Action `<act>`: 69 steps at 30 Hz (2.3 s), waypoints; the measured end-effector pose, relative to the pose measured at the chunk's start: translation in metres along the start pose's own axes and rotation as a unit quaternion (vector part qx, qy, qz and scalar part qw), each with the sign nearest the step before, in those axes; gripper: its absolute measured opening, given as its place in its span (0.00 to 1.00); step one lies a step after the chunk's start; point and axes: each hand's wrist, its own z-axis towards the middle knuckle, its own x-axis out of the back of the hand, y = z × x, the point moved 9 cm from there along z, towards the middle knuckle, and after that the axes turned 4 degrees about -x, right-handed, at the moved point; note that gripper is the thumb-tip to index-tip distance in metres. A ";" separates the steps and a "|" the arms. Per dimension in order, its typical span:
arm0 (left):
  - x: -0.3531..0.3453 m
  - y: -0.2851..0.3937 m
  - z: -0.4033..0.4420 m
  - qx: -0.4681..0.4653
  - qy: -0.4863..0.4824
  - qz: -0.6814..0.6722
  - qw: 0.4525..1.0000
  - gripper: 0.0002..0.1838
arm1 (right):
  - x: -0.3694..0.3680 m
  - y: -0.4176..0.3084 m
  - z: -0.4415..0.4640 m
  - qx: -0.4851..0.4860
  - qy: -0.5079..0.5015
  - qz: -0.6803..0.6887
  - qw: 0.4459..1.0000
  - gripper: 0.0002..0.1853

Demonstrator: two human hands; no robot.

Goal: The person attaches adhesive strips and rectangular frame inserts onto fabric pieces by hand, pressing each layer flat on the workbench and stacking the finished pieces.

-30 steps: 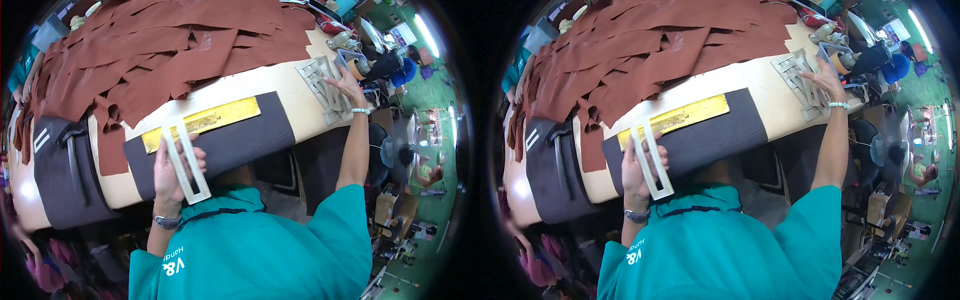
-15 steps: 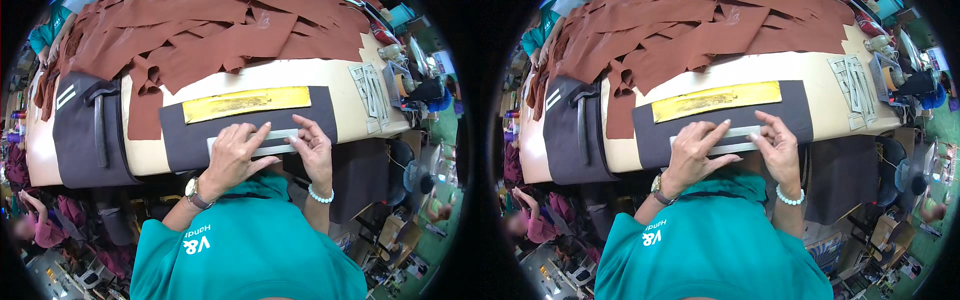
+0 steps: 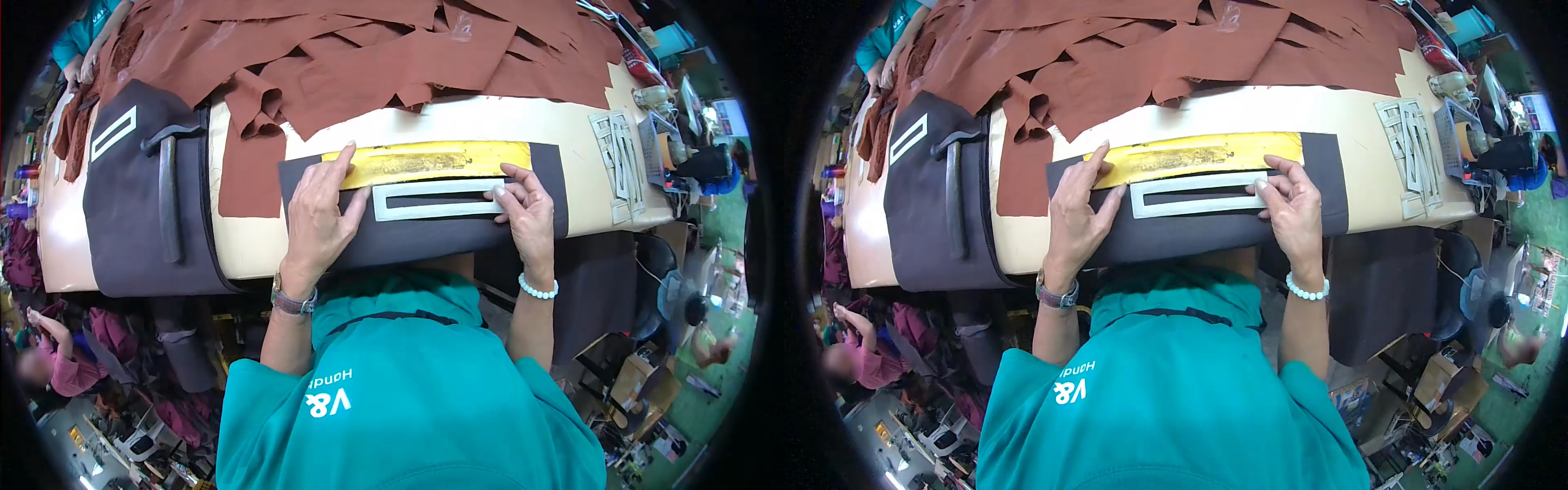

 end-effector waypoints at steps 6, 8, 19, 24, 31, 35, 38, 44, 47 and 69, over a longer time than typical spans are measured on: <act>-0.004 0.002 -0.001 0.000 -0.033 0.049 0.998 0.38 | -0.002 -0.002 0.002 -0.017 0.011 -0.035 0.999 0.19; -0.005 0.001 -0.002 -0.001 -0.031 0.047 0.998 0.38 | -0.002 -0.002 0.002 -0.021 0.014 -0.037 0.999 0.19; -0.007 -0.001 -0.003 0.001 -0.040 0.037 0.999 0.38 | -0.001 -0.002 0.003 -0.024 0.015 -0.034 0.999 0.19; -0.006 0.003 -0.004 -0.007 -0.040 0.043 0.998 0.37 | 0.002 -0.004 -0.001 -0.028 0.040 -0.027 0.998 0.21; -0.008 0.001 -0.005 0.008 -0.049 0.046 0.998 0.37 | 0.019 -0.001 -0.017 0.024 0.106 -0.065 0.992 0.21; -0.009 0.001 -0.004 0.004 -0.050 0.051 0.997 0.37 | 0.019 0.004 -0.018 0.014 0.125 -0.029 0.992 0.21; -0.008 0.001 -0.004 0.005 -0.050 0.054 0.997 0.37 | 0.018 0.004 -0.018 0.015 0.133 -0.028 0.991 0.21; -0.009 0.000 -0.005 0.006 -0.047 0.041 0.998 0.37 | 0.018 0.002 -0.019 0.033 0.135 -0.037 0.990 0.21; -0.009 0.000 -0.006 0.005 -0.046 0.037 0.998 0.37 | 0.018 0.001 -0.019 0.040 0.138 -0.045 0.989 0.21; -0.029 0.033 -0.038 -0.144 -0.133 0.177 0.964 0.20 | -0.079 -0.038 -0.063 0.310 0.102 -0.510 0.796 0.29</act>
